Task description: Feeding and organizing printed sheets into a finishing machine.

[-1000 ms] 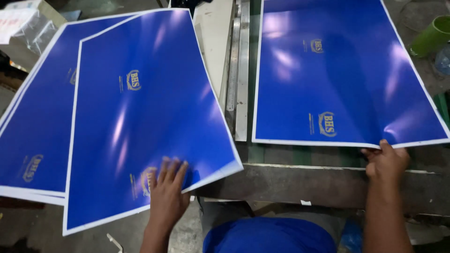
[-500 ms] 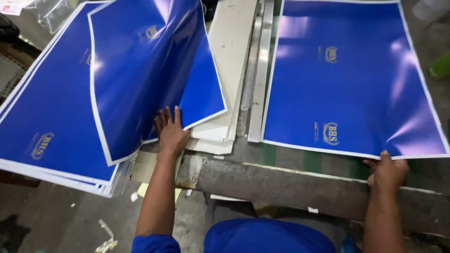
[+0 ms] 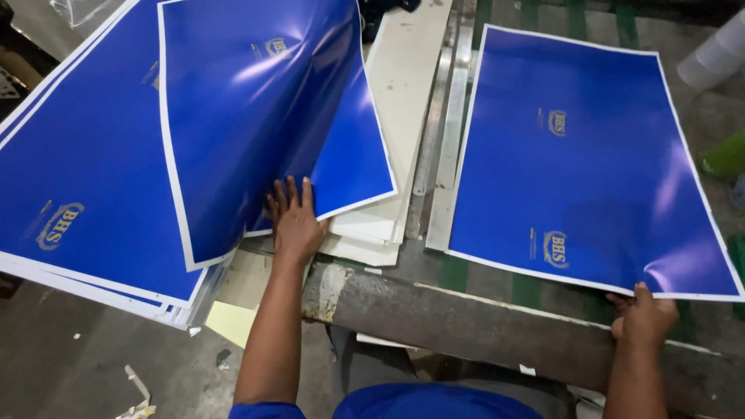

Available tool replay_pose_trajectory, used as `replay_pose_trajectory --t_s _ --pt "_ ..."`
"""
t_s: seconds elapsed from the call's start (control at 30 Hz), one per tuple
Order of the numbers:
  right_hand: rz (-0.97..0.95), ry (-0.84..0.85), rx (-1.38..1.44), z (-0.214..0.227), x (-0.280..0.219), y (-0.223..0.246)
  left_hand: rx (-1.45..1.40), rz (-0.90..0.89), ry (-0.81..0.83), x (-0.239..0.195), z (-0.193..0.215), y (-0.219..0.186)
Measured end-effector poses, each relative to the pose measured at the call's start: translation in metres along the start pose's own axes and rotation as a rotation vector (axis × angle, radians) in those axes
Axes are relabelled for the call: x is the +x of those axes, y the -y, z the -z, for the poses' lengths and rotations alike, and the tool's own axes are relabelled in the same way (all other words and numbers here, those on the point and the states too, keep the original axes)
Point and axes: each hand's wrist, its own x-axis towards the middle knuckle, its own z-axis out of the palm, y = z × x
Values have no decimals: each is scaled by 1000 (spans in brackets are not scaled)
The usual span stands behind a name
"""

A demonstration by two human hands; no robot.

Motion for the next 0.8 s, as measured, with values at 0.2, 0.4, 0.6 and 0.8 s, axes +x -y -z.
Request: replay_pose_trajectory --t_s 0.2,0.4,0.6,0.8 --pt "39 2 -24 3 7 -8 -49 19 8 -2 9 -3" --pt "36 -21 -23 -4 1 -1 -51 -10 -57 -3 10 -3" --pt "32 -42 -65 -13 -10 15 -116 -60 -288 -11 2 -1" --pt "1 -19 -126 -10 -9 16 -217 -139 -400 -14 -6 6"
